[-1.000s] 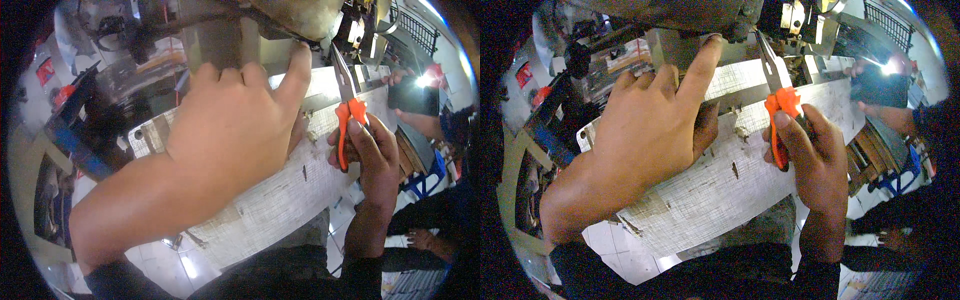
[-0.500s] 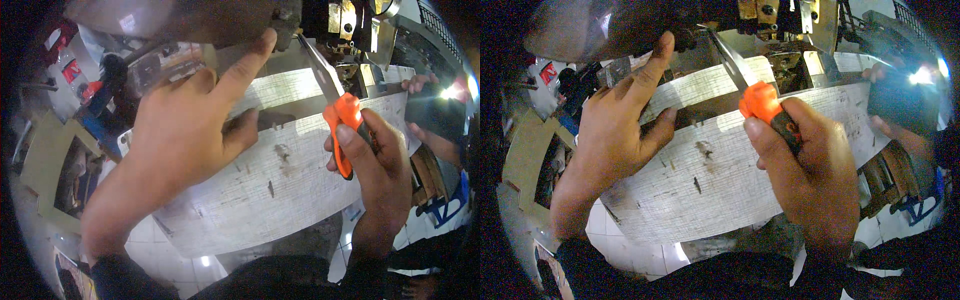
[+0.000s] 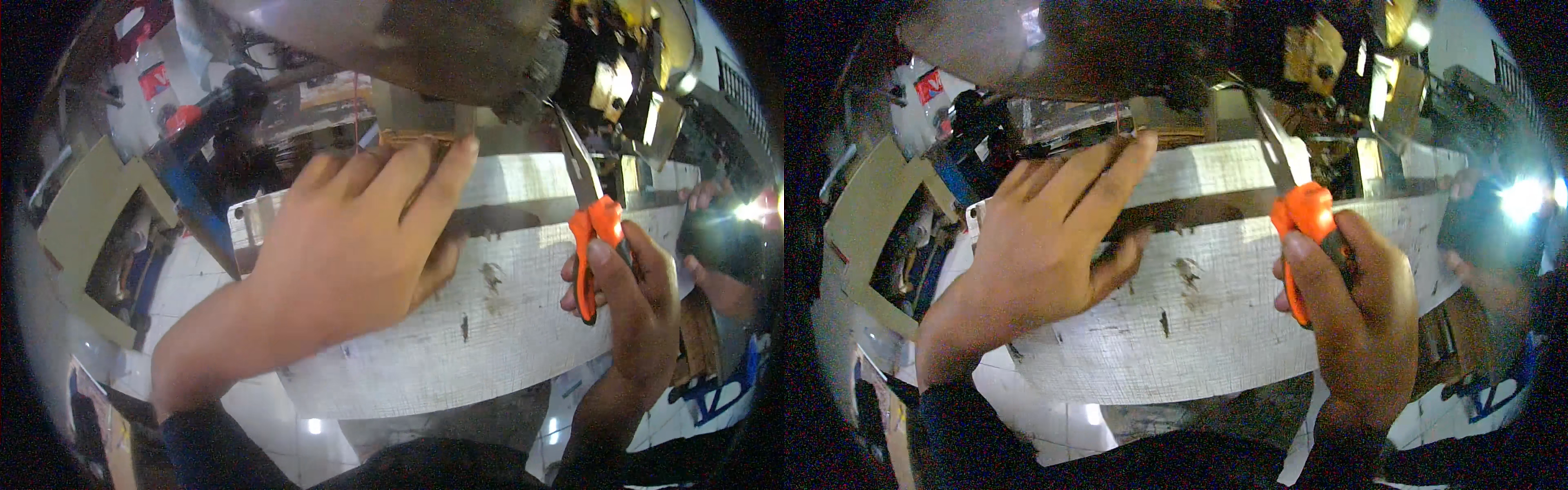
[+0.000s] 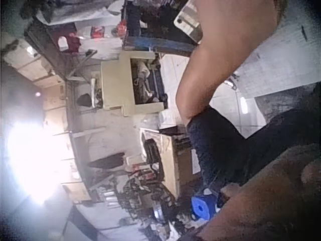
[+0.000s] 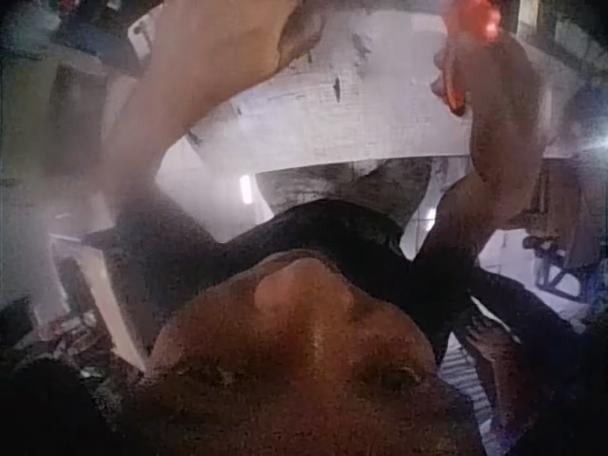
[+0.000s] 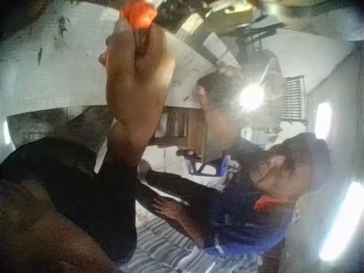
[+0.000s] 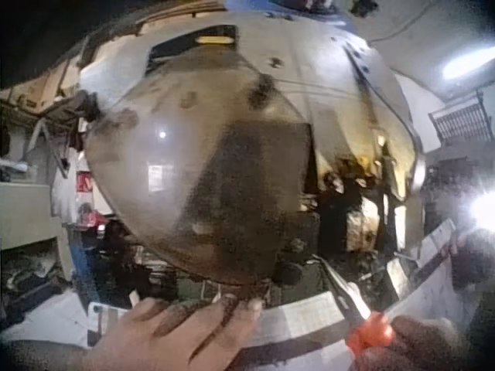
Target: The person unwinds wire from a spool and threads it into a binding machine, cutting and guiding the wire through the mechanism using pliers and by hand.
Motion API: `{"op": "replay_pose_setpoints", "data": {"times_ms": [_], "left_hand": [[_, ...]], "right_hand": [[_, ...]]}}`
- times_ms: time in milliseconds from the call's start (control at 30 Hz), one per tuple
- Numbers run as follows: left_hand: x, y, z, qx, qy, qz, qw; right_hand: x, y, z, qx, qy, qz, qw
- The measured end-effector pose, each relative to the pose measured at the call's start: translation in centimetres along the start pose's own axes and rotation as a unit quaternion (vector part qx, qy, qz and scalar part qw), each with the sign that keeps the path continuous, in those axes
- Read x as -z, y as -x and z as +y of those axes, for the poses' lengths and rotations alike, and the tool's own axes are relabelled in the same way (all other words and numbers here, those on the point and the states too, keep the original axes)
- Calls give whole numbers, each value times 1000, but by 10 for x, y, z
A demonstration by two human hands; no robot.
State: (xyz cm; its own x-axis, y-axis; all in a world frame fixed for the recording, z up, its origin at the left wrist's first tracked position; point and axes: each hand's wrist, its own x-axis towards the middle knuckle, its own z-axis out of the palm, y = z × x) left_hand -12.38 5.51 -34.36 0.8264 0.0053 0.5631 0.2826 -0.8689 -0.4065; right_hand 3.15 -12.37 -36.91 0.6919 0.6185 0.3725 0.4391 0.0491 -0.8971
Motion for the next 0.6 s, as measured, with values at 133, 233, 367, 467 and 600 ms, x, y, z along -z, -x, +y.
{"op": "replay_pose_setpoints", "data": {"times_ms": [133,233,367,467,600], "left_hand": [[10,23,-15,-3,67,-7,998],[16,36,-34,26,54,-9,998],[8,52,-47,50,104,-2,993],[4,59,-50,51,99,47,993],[-6,58,-55,44,130,102,985]], "right_hand": [[-1,6,-4,-44,-24,20,999],[-3,8,-1,-13,-9,25,1000],[-10,7,8,24,36,65,997],[-19,10,7,12,32,114,993],[-16,11,9,23,16,106,994]]}}
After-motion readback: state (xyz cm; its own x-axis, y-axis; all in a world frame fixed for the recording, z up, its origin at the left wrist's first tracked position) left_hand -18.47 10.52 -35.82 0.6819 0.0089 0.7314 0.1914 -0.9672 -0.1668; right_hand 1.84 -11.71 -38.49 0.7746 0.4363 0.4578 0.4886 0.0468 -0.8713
